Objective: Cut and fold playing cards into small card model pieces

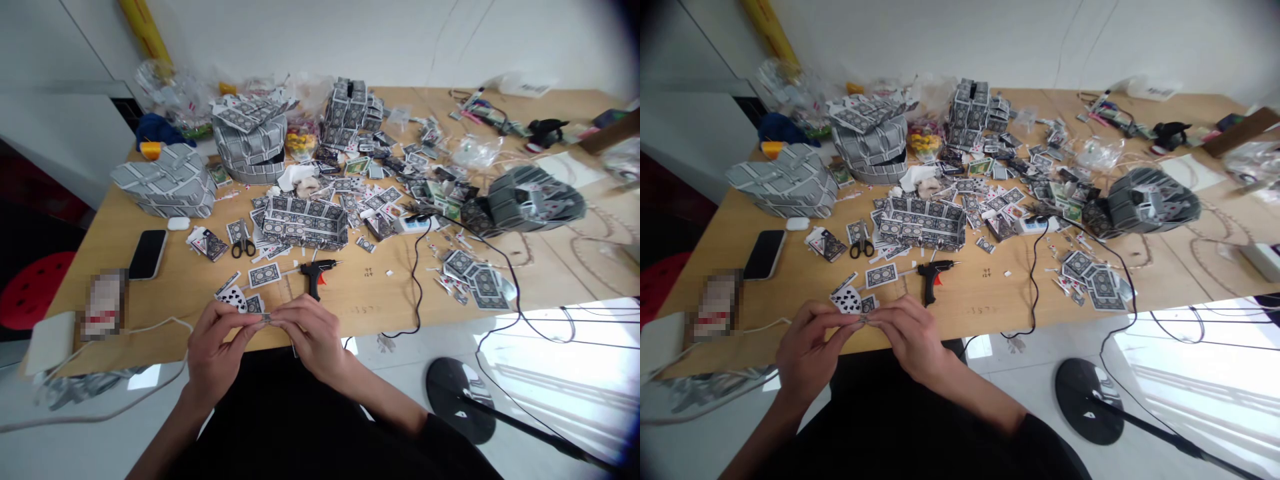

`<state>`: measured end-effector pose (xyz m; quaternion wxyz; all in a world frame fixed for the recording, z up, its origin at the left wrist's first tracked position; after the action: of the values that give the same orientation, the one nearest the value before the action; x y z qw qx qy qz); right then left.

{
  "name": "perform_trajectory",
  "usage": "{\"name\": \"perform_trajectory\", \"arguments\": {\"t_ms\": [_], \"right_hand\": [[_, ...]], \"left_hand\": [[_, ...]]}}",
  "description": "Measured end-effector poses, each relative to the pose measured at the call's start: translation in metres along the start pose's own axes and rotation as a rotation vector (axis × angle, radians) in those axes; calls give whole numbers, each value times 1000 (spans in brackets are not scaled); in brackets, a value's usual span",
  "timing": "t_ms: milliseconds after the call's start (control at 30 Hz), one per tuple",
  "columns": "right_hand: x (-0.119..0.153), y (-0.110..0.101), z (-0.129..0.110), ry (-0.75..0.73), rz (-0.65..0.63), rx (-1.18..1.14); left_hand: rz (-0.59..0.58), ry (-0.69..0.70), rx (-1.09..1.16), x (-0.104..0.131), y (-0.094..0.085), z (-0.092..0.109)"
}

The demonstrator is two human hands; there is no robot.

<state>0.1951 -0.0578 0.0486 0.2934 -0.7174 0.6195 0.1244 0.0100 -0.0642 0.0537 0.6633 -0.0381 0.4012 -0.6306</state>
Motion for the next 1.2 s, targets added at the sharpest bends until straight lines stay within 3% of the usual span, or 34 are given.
{"name": "perform_trajectory", "arguments": {"t_ms": [200,400,733,867,1033,1200], "right_hand": [[2,1,13,165,-1,-56],[4,5,30,374,25,-149],[4,16,37,528,-132,-173],[13,28,47,671,-190,-355],[17,32,50,727,-177,-487],[20,25,55,761,-64,-524]], "left_hand": [[-71,-223,216,1,8,-25],[-83,-364,263,3,11,-31],[-69,-407,239,2,9,-36],[-80,-421,210,5,9,-40],[-87,-473,182,9,10,-45],[-47,-479,317,9,16,-37]]}}
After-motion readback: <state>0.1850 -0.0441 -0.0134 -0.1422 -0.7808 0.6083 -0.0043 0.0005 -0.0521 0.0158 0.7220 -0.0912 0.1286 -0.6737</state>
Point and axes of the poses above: each hand's wrist, its own x-axis away from the middle knuckle, its own y-axis out of the palm, z = x × y, the point moved 9 cm from there along -x, towards the middle knuckle, and after that the axes turned 4 degrees about -z, right-handed, at the moved point
